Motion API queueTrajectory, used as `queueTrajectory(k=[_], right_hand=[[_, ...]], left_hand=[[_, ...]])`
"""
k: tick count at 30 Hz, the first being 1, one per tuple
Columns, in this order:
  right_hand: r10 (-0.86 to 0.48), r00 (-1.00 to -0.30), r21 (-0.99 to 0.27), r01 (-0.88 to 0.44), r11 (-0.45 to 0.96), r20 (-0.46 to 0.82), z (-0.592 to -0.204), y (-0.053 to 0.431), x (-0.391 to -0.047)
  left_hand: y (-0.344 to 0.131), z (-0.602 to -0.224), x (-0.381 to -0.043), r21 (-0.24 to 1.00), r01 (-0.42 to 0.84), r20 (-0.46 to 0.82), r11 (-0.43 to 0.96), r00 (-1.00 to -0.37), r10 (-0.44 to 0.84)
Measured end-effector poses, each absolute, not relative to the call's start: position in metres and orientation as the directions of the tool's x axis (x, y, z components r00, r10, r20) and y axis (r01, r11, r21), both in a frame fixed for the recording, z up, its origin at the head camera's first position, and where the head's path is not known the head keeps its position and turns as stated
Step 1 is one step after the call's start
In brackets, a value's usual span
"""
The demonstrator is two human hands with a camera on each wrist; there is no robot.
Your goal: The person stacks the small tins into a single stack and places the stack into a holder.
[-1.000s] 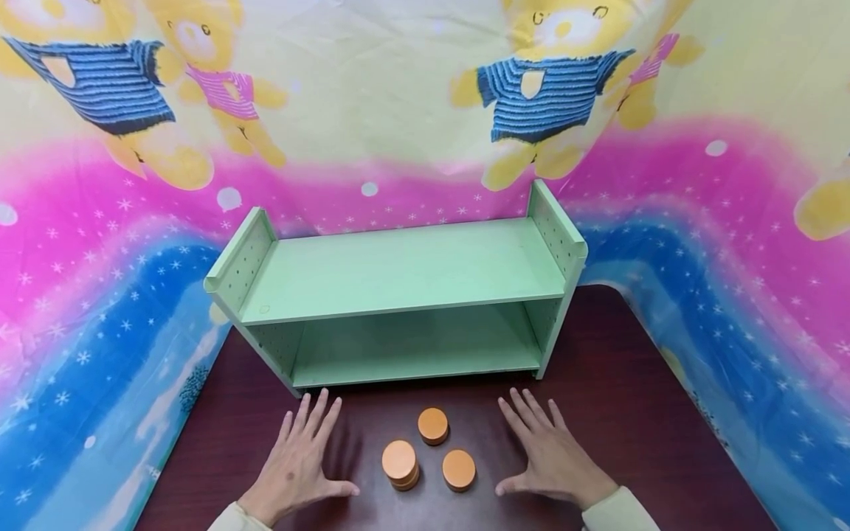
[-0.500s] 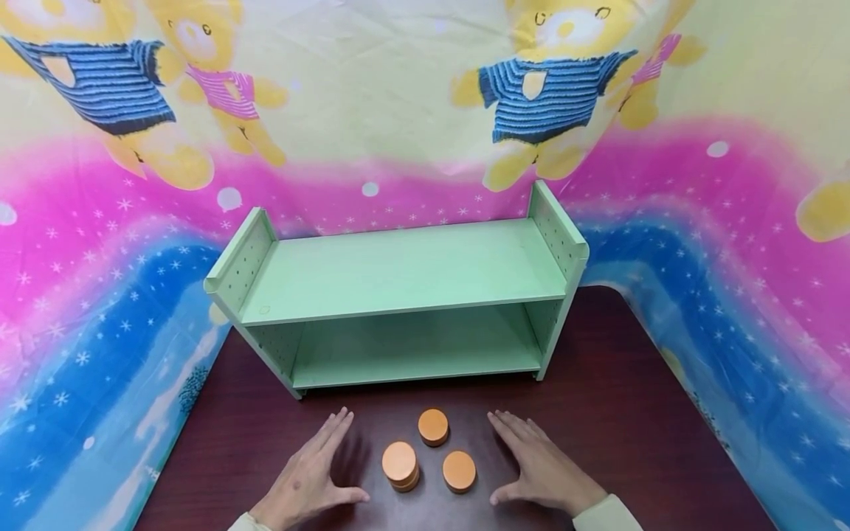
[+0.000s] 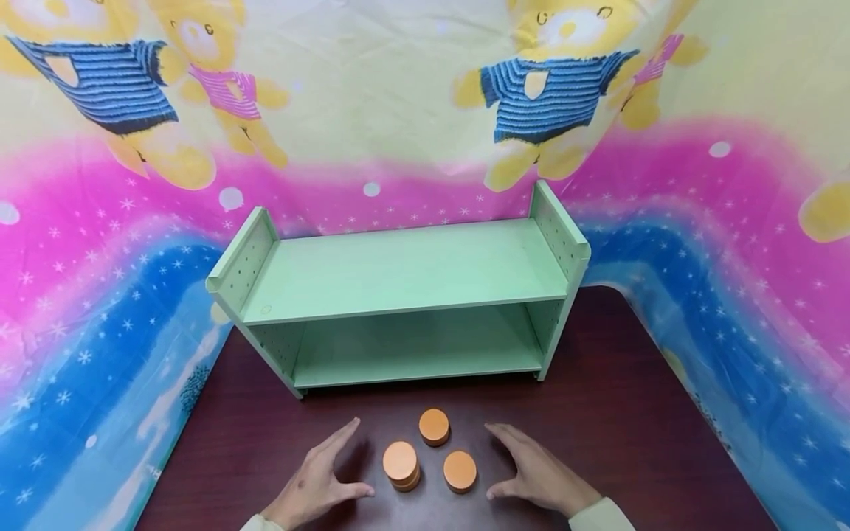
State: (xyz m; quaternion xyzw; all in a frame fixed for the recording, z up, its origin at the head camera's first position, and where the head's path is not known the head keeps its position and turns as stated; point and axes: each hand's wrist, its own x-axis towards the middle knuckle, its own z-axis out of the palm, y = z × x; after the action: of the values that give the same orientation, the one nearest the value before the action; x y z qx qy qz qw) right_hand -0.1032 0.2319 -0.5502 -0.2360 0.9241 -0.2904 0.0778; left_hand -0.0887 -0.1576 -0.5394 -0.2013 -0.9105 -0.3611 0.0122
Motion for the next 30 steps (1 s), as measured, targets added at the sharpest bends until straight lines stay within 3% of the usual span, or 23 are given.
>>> queueTrajectory(k=[7,10,17,24,30], right_hand=[[-0.502,-0.863,-0.642,-0.414,0.645,0.053,-0.556,0.23,-0.105],[-0.501,-0.86,-0.641,-0.436,0.631,0.091,-0.559,0.228,-0.104],[-0.48,-0.869,-0.662,-0.428,0.615,0.117,-0.566,0.224,-0.103],[-0.475,-0.854,-0.693,-0.475,0.542,0.213,-0.576,0.219,-0.103],[-0.486,-0.852,-0.725,-0.46,0.513,0.196,-0.58,0.218,-0.102]], left_hand=[[-0.153,-0.55,-0.092,0.7,0.408,0.238,0.587,-0.907,0.347],[-0.151,-0.555,-0.093,0.772,0.405,0.249,0.489,-0.902,0.354],[-0.147,-0.565,-0.094,0.968,0.168,0.087,0.188,-0.923,0.376],[-0.142,-0.572,-0.094,0.989,0.102,0.056,0.108,-0.929,0.366],[-0.136,-0.579,-0.094,0.994,0.084,0.051,0.074,-0.928,0.37]])
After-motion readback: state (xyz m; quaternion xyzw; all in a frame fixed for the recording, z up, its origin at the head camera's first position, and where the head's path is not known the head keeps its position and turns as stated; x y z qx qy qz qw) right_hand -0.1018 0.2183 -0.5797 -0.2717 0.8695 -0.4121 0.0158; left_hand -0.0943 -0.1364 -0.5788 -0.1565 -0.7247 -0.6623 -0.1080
